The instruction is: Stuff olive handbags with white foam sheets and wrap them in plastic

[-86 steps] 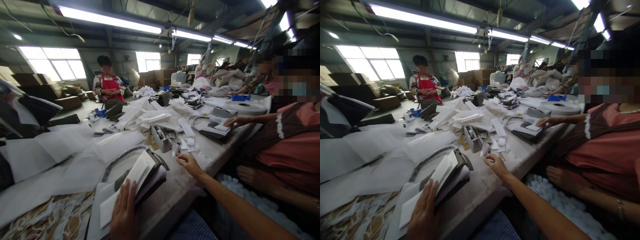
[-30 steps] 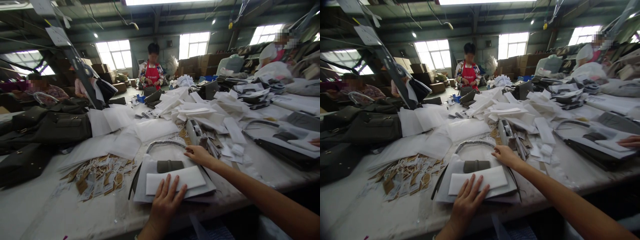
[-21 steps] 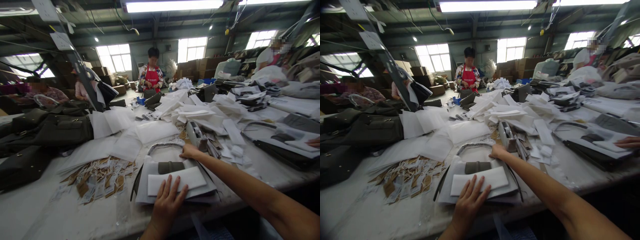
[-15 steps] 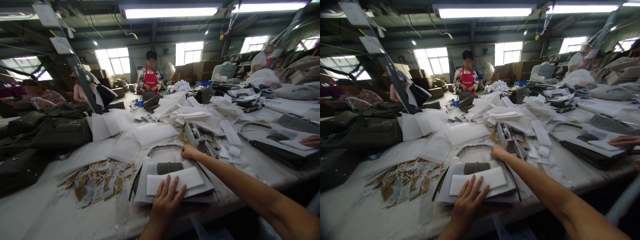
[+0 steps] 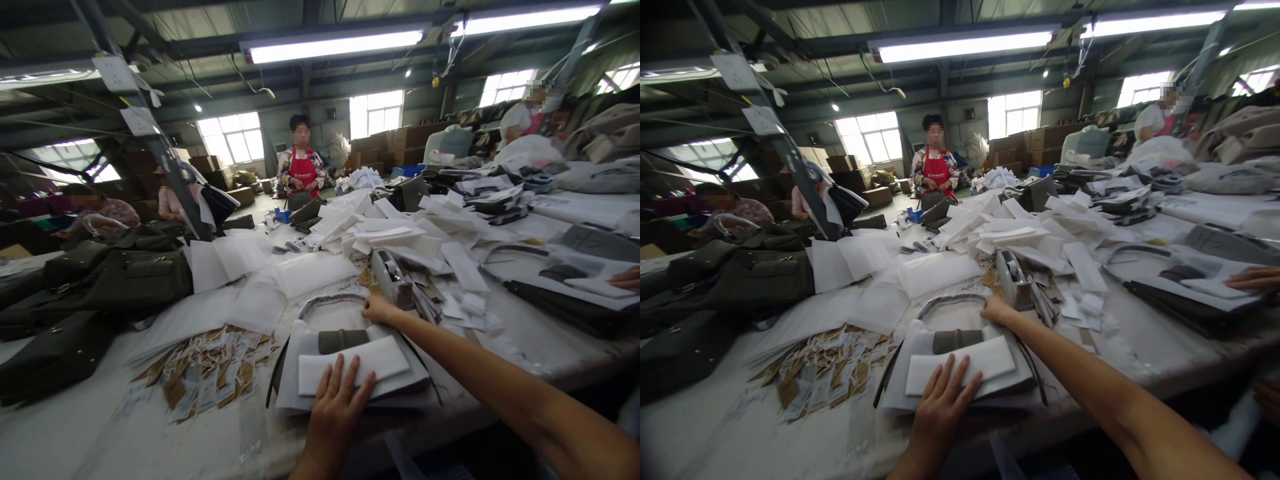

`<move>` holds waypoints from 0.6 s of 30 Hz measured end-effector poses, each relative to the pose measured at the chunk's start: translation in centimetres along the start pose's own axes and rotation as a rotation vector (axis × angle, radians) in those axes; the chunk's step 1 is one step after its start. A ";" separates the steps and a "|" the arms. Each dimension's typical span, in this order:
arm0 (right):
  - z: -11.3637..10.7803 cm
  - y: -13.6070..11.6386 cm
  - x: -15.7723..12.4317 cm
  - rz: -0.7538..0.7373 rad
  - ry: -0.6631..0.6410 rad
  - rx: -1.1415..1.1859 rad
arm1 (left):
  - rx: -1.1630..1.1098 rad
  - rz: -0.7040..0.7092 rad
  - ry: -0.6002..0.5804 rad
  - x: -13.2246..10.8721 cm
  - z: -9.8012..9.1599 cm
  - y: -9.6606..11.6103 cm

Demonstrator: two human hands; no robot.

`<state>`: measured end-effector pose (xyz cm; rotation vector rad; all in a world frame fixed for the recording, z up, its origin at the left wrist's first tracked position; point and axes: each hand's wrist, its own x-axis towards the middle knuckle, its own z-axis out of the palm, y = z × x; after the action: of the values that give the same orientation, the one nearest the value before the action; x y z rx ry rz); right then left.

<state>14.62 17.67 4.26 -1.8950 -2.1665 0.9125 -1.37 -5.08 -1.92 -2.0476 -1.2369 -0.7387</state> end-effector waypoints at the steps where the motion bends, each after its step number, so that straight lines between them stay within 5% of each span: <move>1: 0.0 0.3 -0.1 -0.021 0.001 0.069 | 0.000 0.005 0.001 0.0 0.0 0.0; 11: -2.3 2.1 -3.3 -0.257 -0.018 0.856 | 0.010 0.077 -0.127 1.0 -0.3 -2.2; 18: -2.4 2.8 -7.9 -0.492 -0.081 0.835 | -0.006 0.052 -0.165 1.5 0.1 -2.7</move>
<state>19.81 11.22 7.11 -0.9024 -1.7171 1.4618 -3.15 -3.19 -0.29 -2.1734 -1.2669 -0.5590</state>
